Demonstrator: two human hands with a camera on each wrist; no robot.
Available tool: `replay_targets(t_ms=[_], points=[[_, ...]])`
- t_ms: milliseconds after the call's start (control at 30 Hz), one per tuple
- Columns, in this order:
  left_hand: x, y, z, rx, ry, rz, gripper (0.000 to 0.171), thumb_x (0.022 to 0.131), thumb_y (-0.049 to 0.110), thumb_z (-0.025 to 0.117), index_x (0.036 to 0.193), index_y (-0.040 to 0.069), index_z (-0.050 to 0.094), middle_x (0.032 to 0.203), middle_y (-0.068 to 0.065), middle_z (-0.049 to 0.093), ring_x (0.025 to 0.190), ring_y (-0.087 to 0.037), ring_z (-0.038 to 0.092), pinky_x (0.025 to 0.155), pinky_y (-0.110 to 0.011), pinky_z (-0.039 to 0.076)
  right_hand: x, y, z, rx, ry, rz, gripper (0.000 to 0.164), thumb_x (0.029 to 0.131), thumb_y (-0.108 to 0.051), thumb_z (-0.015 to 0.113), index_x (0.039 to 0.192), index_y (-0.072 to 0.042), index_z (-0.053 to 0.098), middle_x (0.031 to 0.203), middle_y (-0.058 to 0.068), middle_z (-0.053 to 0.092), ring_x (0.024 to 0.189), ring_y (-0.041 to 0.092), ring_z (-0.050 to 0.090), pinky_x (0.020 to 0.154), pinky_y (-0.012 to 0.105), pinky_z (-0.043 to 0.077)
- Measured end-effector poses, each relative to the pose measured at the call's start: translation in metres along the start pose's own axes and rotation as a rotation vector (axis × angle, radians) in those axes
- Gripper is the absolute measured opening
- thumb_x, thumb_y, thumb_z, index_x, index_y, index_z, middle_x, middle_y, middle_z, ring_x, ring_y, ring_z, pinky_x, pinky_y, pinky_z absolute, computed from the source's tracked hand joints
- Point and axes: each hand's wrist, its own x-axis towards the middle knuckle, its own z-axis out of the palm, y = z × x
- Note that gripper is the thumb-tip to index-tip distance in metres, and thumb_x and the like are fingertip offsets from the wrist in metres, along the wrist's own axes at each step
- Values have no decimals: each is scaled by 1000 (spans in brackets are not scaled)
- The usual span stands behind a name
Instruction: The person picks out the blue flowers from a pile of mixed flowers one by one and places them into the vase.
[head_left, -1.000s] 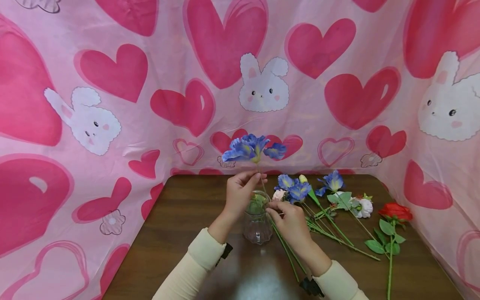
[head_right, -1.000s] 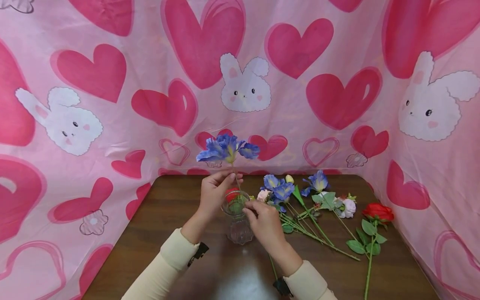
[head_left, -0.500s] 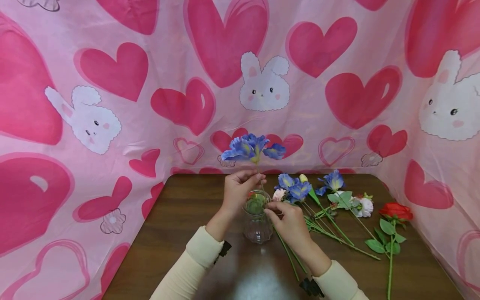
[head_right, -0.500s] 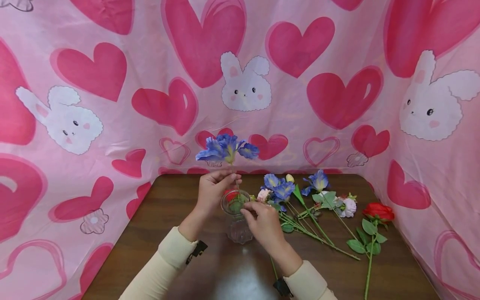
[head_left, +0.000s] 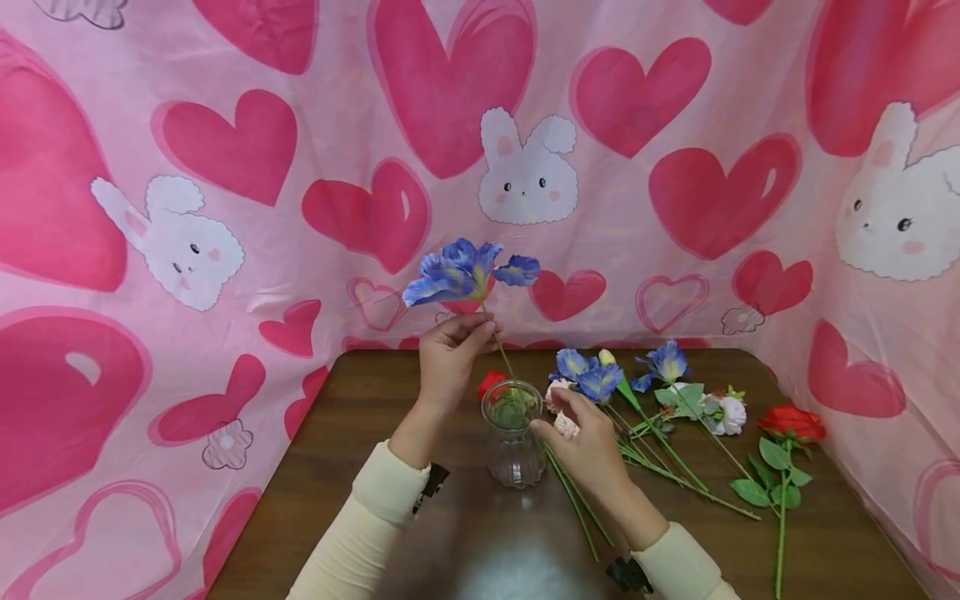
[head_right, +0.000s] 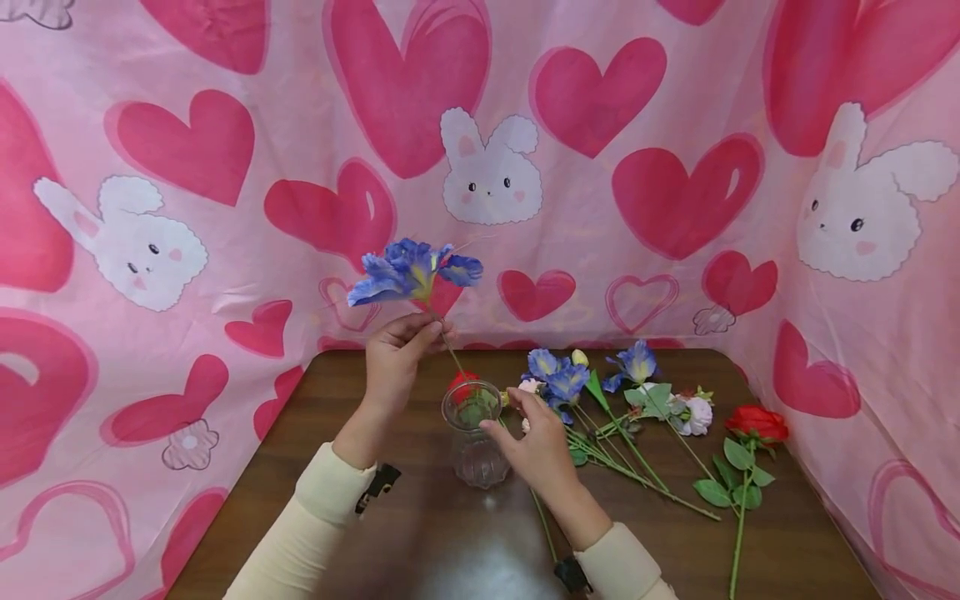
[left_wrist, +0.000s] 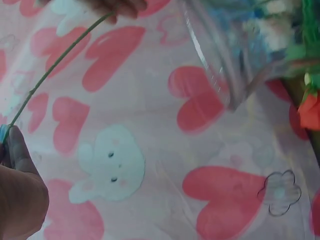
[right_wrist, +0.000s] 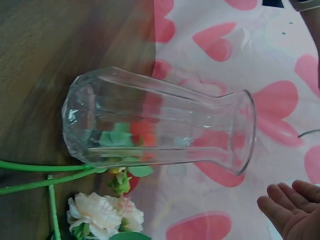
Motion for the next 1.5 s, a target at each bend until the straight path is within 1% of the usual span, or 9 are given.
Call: replay_targets(t_ms=[133, 267, 533, 733, 1033, 1233, 1300, 1400, 1500], points=[[7, 2, -7, 12, 44, 23, 20, 88, -7, 65, 102, -22, 61, 86, -7, 73, 78, -18, 71, 72, -44, 56, -1, 5, 0, -18, -31, 90, 67, 74, -28, 85, 128, 3, 58, 125, 17, 62, 112, 34, 60, 88, 49, 50], [7, -6, -15, 37, 93, 18, 22, 88, -6, 66, 102, -22, 61, 85, -8, 73, 77, -18, 72, 73, -38, 57, -4, 12, 5, -72, -94, 170, 73, 76, -38, 83, 131, 0, 56, 126, 15, 61, 113, 35, 58, 89, 53, 49], [-3, -37, -31, 98, 148, -61, 21, 86, -8, 68, 101, -22, 63, 93, -25, 70, 77, -17, 71, 72, -33, 57, -12, 27, 24, -135, -162, 215, 82, 74, -37, 85, 136, 3, 51, 131, 20, 57, 118, 37, 54, 93, 55, 45], [-13, -49, -36, 102, 135, -102, 21, 87, -13, 63, 101, -27, 58, 93, -38, 63, 75, -16, 71, 72, -34, 57, -17, 33, 34, -120, -170, 252, 81, 72, -37, 86, 134, 4, 52, 132, 22, 55, 115, 39, 56, 92, 54, 46], [-29, -87, -48, 107, 175, -188, 22, 89, -6, 65, 103, -22, 61, 93, -29, 68, 76, -14, 71, 75, -41, 56, -20, 41, 50, -124, -182, 317, 83, 72, -35, 87, 135, 5, 51, 130, 23, 57, 119, 40, 53, 95, 55, 43], [-37, -101, -52, 113, 225, -215, 21, 89, -3, 67, 102, -19, 63, 91, -28, 69, 76, -16, 71, 75, -42, 56, -19, 44, 60, -88, -189, 287, 84, 71, -37, 86, 136, 2, 50, 129, 21, 57, 118, 39, 53, 95, 55, 44], [-39, -104, -53, 117, 231, -218, 20, 88, -4, 67, 101, -19, 64, 91, -29, 68, 75, -16, 70, 75, -43, 56, -20, 45, 63, -89, -189, 290, 86, 71, -38, 86, 137, 2, 48, 129, 21, 57, 119, 38, 53, 95, 55, 44], [-42, -95, -49, 117, 216, -247, 21, 88, -7, 66, 101, -22, 62, 92, -32, 67, 75, -19, 71, 77, -50, 53, -21, 46, 65, -102, -180, 287, 84, 72, -33, 87, 137, 3, 48, 128, 21, 58, 118, 39, 53, 95, 55, 44], [-43, -84, -44, 131, 191, -264, 19, 87, -10, 65, 100, -24, 61, 90, -33, 67, 75, -26, 71, 75, -45, 55, -22, 48, 67, -113, -169, 276, 79, 74, -26, 86, 137, 3, 48, 127, 22, 58, 117, 40, 53, 95, 55, 43]])
